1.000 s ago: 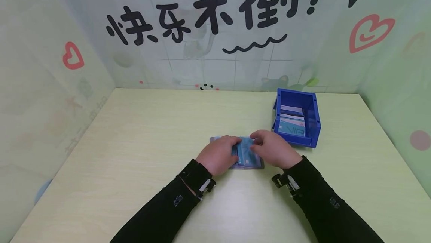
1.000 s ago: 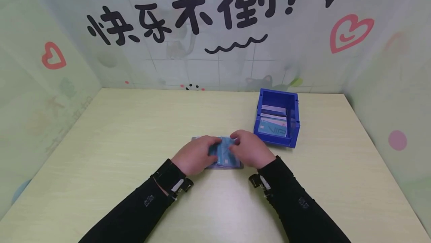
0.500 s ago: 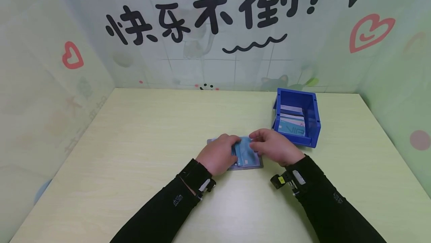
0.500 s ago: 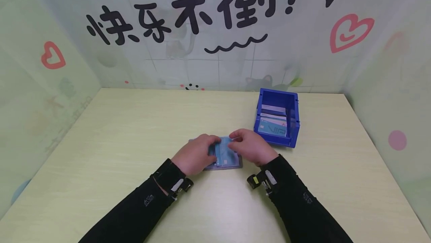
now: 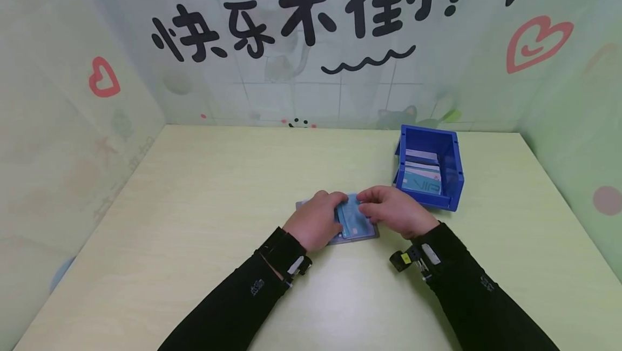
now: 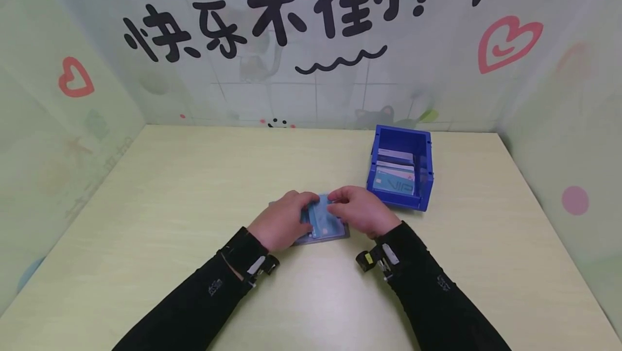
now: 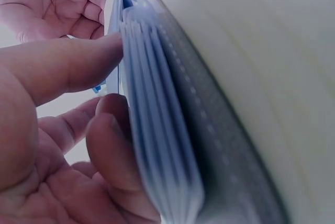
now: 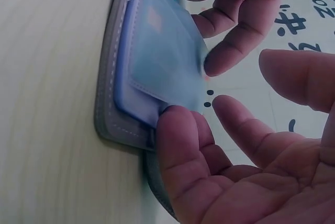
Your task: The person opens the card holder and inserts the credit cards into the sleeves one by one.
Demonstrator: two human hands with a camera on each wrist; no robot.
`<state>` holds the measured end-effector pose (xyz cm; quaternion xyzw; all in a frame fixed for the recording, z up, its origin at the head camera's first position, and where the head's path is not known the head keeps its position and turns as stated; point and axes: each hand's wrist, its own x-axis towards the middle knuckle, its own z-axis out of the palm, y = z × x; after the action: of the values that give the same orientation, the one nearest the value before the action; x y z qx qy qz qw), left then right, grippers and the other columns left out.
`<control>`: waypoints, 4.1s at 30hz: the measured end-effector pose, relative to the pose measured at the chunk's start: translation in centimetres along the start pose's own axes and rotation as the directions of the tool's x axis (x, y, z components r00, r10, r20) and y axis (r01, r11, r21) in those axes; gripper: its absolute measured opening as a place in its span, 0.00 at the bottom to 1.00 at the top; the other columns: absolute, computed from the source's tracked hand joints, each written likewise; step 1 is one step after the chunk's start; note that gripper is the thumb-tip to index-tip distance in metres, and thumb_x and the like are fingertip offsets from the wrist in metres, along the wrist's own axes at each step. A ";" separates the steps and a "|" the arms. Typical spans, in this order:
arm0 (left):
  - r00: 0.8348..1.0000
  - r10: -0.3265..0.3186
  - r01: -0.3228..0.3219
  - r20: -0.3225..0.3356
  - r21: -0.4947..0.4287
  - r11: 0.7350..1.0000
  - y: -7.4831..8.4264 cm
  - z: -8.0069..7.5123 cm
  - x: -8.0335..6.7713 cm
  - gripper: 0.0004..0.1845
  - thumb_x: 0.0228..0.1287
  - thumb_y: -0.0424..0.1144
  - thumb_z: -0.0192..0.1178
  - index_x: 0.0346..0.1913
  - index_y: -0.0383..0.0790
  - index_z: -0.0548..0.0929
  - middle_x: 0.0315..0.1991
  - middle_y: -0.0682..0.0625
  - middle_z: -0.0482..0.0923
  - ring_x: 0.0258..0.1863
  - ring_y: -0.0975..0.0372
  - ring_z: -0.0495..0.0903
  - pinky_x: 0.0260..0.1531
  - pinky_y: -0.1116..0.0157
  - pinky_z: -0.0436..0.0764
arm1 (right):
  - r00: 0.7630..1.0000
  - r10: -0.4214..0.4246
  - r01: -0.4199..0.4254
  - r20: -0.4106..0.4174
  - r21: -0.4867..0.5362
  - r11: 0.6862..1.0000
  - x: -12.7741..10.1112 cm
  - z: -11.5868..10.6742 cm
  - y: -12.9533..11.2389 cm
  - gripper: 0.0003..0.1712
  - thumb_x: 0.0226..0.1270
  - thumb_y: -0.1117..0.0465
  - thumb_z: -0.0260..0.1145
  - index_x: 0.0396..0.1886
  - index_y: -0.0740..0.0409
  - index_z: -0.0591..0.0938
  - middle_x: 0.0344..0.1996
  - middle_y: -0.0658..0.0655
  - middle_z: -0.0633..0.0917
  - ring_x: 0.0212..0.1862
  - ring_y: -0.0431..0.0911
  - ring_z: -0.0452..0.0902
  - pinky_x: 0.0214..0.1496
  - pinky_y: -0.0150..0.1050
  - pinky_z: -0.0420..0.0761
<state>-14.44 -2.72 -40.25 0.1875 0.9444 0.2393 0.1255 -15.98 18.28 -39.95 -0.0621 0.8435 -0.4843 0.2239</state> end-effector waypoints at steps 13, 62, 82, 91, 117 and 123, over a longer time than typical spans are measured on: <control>1.000 -0.001 0.001 0.000 0.027 1.000 0.0 0.0 0.1 0.29 0.74 0.40 0.64 0.75 0.44 0.73 0.66 0.44 0.77 0.55 0.57 0.80 0.62 0.58 0.81 | 1.000 -0.009 0.010 0.022 -0.008 1.000 -0.1 0.1 0.0 0.23 0.80 0.58 0.62 0.66 0.67 0.80 0.59 0.65 0.83 0.47 0.51 0.80 0.52 0.41 0.83; 0.998 -0.055 0.057 -0.024 0.075 0.996 -1.6 -2.1 0.0 0.27 0.69 0.45 0.69 0.67 0.39 0.82 0.67 0.41 0.74 0.53 0.52 0.83 0.59 0.56 0.83 | 0.987 -0.161 0.140 -0.022 -0.389 0.911 -1.7 2.5 -2.1 0.31 0.81 0.50 0.62 0.75 0.61 0.75 0.56 0.61 0.87 0.53 0.50 0.83 0.54 0.49 0.85; 0.993 -0.112 0.110 -0.035 -0.048 0.993 -2.0 -2.5 0.3 0.14 0.79 0.37 0.50 0.54 0.37 0.85 0.48 0.44 0.80 0.36 0.55 0.80 0.35 0.62 0.79 | 0.971 -0.210 0.238 0.115 -0.372 0.897 -1.7 4.0 -1.7 0.43 0.79 0.48 0.64 0.85 0.56 0.59 0.73 0.62 0.76 0.65 0.50 0.79 0.66 0.50 0.80; 0.991 -0.122 0.122 -0.046 -0.002 0.992 -1.9 -2.7 0.4 0.27 0.79 0.40 0.51 0.76 0.33 0.71 0.66 0.40 0.79 0.52 0.52 0.79 0.56 0.56 0.82 | 0.951 -0.263 0.309 0.163 -0.447 0.839 -1.5 4.1 -1.6 0.37 0.80 0.53 0.63 0.81 0.64 0.65 0.68 0.63 0.79 0.60 0.50 0.76 0.66 0.51 0.77; 0.997 -0.077 0.076 0.009 0.093 0.993 -2.4 -2.6 0.1 0.38 0.61 0.49 0.76 0.73 0.42 0.78 0.65 0.44 0.80 0.48 0.55 0.79 0.50 0.59 0.83 | 0.920 -0.136 -0.057 -0.368 -0.467 0.882 -3.3 -4.7 -2.0 0.15 0.79 0.57 0.63 0.54 0.62 0.81 0.45 0.63 0.86 0.43 0.55 0.81 0.46 0.49 0.84; 0.997 -0.071 0.070 0.008 0.061 0.996 -2.5 -2.7 0.2 0.38 0.60 0.48 0.77 0.72 0.42 0.79 0.64 0.44 0.81 0.50 0.54 0.79 0.53 0.57 0.82 | 0.936 -0.096 -0.124 -0.340 -0.573 0.810 -1.8 -7.6 -0.7 0.24 0.78 0.61 0.62 0.65 0.73 0.77 0.60 0.75 0.82 0.59 0.68 0.80 0.61 0.64 0.80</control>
<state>-16.23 -5.79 -39.27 0.1591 0.9566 0.2052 0.1327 -17.77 24.52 -35.50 -0.0337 0.9778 -0.2023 0.0425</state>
